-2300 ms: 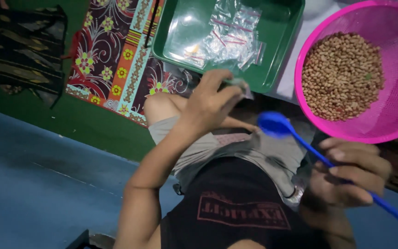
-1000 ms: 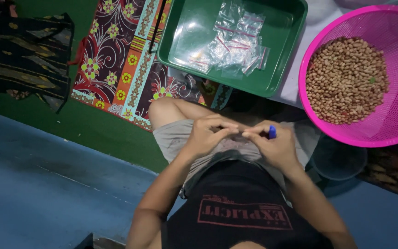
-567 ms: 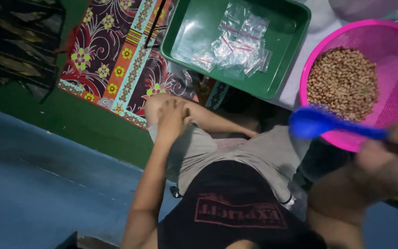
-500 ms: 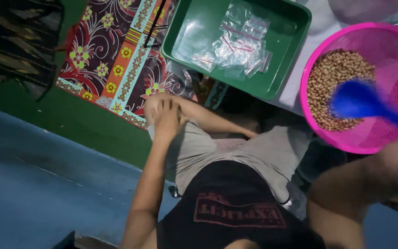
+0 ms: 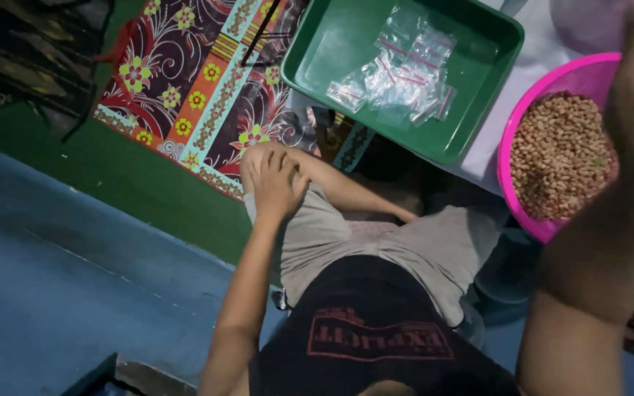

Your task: Scooping peanuts from a basket into small plastic bags using a spoon and sealing them.

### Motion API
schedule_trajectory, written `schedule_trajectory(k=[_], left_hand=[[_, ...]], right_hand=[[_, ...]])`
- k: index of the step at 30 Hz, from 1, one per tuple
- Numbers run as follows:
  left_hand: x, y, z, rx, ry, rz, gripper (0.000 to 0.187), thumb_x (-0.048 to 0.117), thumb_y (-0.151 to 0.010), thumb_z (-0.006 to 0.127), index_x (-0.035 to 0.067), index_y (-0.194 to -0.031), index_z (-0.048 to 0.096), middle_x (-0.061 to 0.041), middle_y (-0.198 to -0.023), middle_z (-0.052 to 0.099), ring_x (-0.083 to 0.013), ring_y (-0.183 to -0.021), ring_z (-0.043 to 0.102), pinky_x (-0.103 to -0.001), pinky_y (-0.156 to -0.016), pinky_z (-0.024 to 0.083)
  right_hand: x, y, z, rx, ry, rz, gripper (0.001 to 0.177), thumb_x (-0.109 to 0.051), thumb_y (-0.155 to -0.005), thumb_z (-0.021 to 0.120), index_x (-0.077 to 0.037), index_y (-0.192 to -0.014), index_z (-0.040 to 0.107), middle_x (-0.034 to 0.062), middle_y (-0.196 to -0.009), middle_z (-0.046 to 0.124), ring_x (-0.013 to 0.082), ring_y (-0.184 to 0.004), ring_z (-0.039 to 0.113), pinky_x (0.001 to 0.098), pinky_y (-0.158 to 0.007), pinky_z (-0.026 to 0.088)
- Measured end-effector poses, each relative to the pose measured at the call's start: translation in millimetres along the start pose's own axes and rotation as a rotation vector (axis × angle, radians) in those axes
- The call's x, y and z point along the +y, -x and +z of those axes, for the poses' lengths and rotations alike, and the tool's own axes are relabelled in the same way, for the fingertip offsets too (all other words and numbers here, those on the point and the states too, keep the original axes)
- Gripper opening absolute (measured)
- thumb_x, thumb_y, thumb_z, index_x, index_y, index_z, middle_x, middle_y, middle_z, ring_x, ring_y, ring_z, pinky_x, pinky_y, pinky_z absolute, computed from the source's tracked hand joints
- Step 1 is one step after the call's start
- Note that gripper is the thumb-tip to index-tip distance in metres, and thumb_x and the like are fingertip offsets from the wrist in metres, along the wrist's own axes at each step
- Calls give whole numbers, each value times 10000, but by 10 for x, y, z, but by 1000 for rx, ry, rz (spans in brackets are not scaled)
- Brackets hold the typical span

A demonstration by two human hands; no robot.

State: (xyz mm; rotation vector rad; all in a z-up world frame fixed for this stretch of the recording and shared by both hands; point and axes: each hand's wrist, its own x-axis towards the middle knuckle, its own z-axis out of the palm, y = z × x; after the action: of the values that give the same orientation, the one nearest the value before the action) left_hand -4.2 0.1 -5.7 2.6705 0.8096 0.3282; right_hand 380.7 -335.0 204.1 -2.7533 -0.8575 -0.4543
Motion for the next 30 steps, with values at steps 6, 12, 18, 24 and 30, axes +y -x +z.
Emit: schedule_trajectory(k=[6,12,18,24,30], left_hand=[[24,-53,-26,1,4,8,407,439,-863,683,99,-1082,726,-123,-1354,588,-386,-1356,449,-702,-1151,209],[44,-96,1,-3,-39,4,398,442,-862,681,103,-1069,708,-124,-1330,612,-375,-1317,479,-708,-1126,224],[94,-83,-98,-72,-15,-38,417,451,-883,636,100,-1096,713,-119,-1373,586,-372,-1377,432,-660,-1190,160],[110,-79,-114,-31,0,-27,388,438,-889,650,95,-1060,711,-105,-1371,580,-364,-1363,443,-668,-1184,171],[92,-76,-104,-33,-3,-16,398,423,-871,670,94,-1091,715,-108,-1366,579,-367,-1360,434,-657,-1169,194]], right_hand=[[-249,719,-485,-182,-514,37,311,182,-1147,748,204,-1417,594,314,-1234,627,342,-909,601,387,-729,519],[263,1210,-291,-383,-231,315,487,-68,-997,838,216,-1352,663,345,-1109,695,430,-829,662,493,-723,528],[409,1277,125,-739,483,302,677,-700,-852,769,-57,-1063,789,192,-869,796,385,-742,765,465,-601,591],[394,1352,149,-639,457,234,479,-538,-921,767,-100,-1109,811,165,-848,785,371,-730,749,447,-605,578],[252,1475,-71,-450,411,223,340,-446,-970,810,-179,-1181,817,37,-944,797,294,-760,758,400,-678,599]])
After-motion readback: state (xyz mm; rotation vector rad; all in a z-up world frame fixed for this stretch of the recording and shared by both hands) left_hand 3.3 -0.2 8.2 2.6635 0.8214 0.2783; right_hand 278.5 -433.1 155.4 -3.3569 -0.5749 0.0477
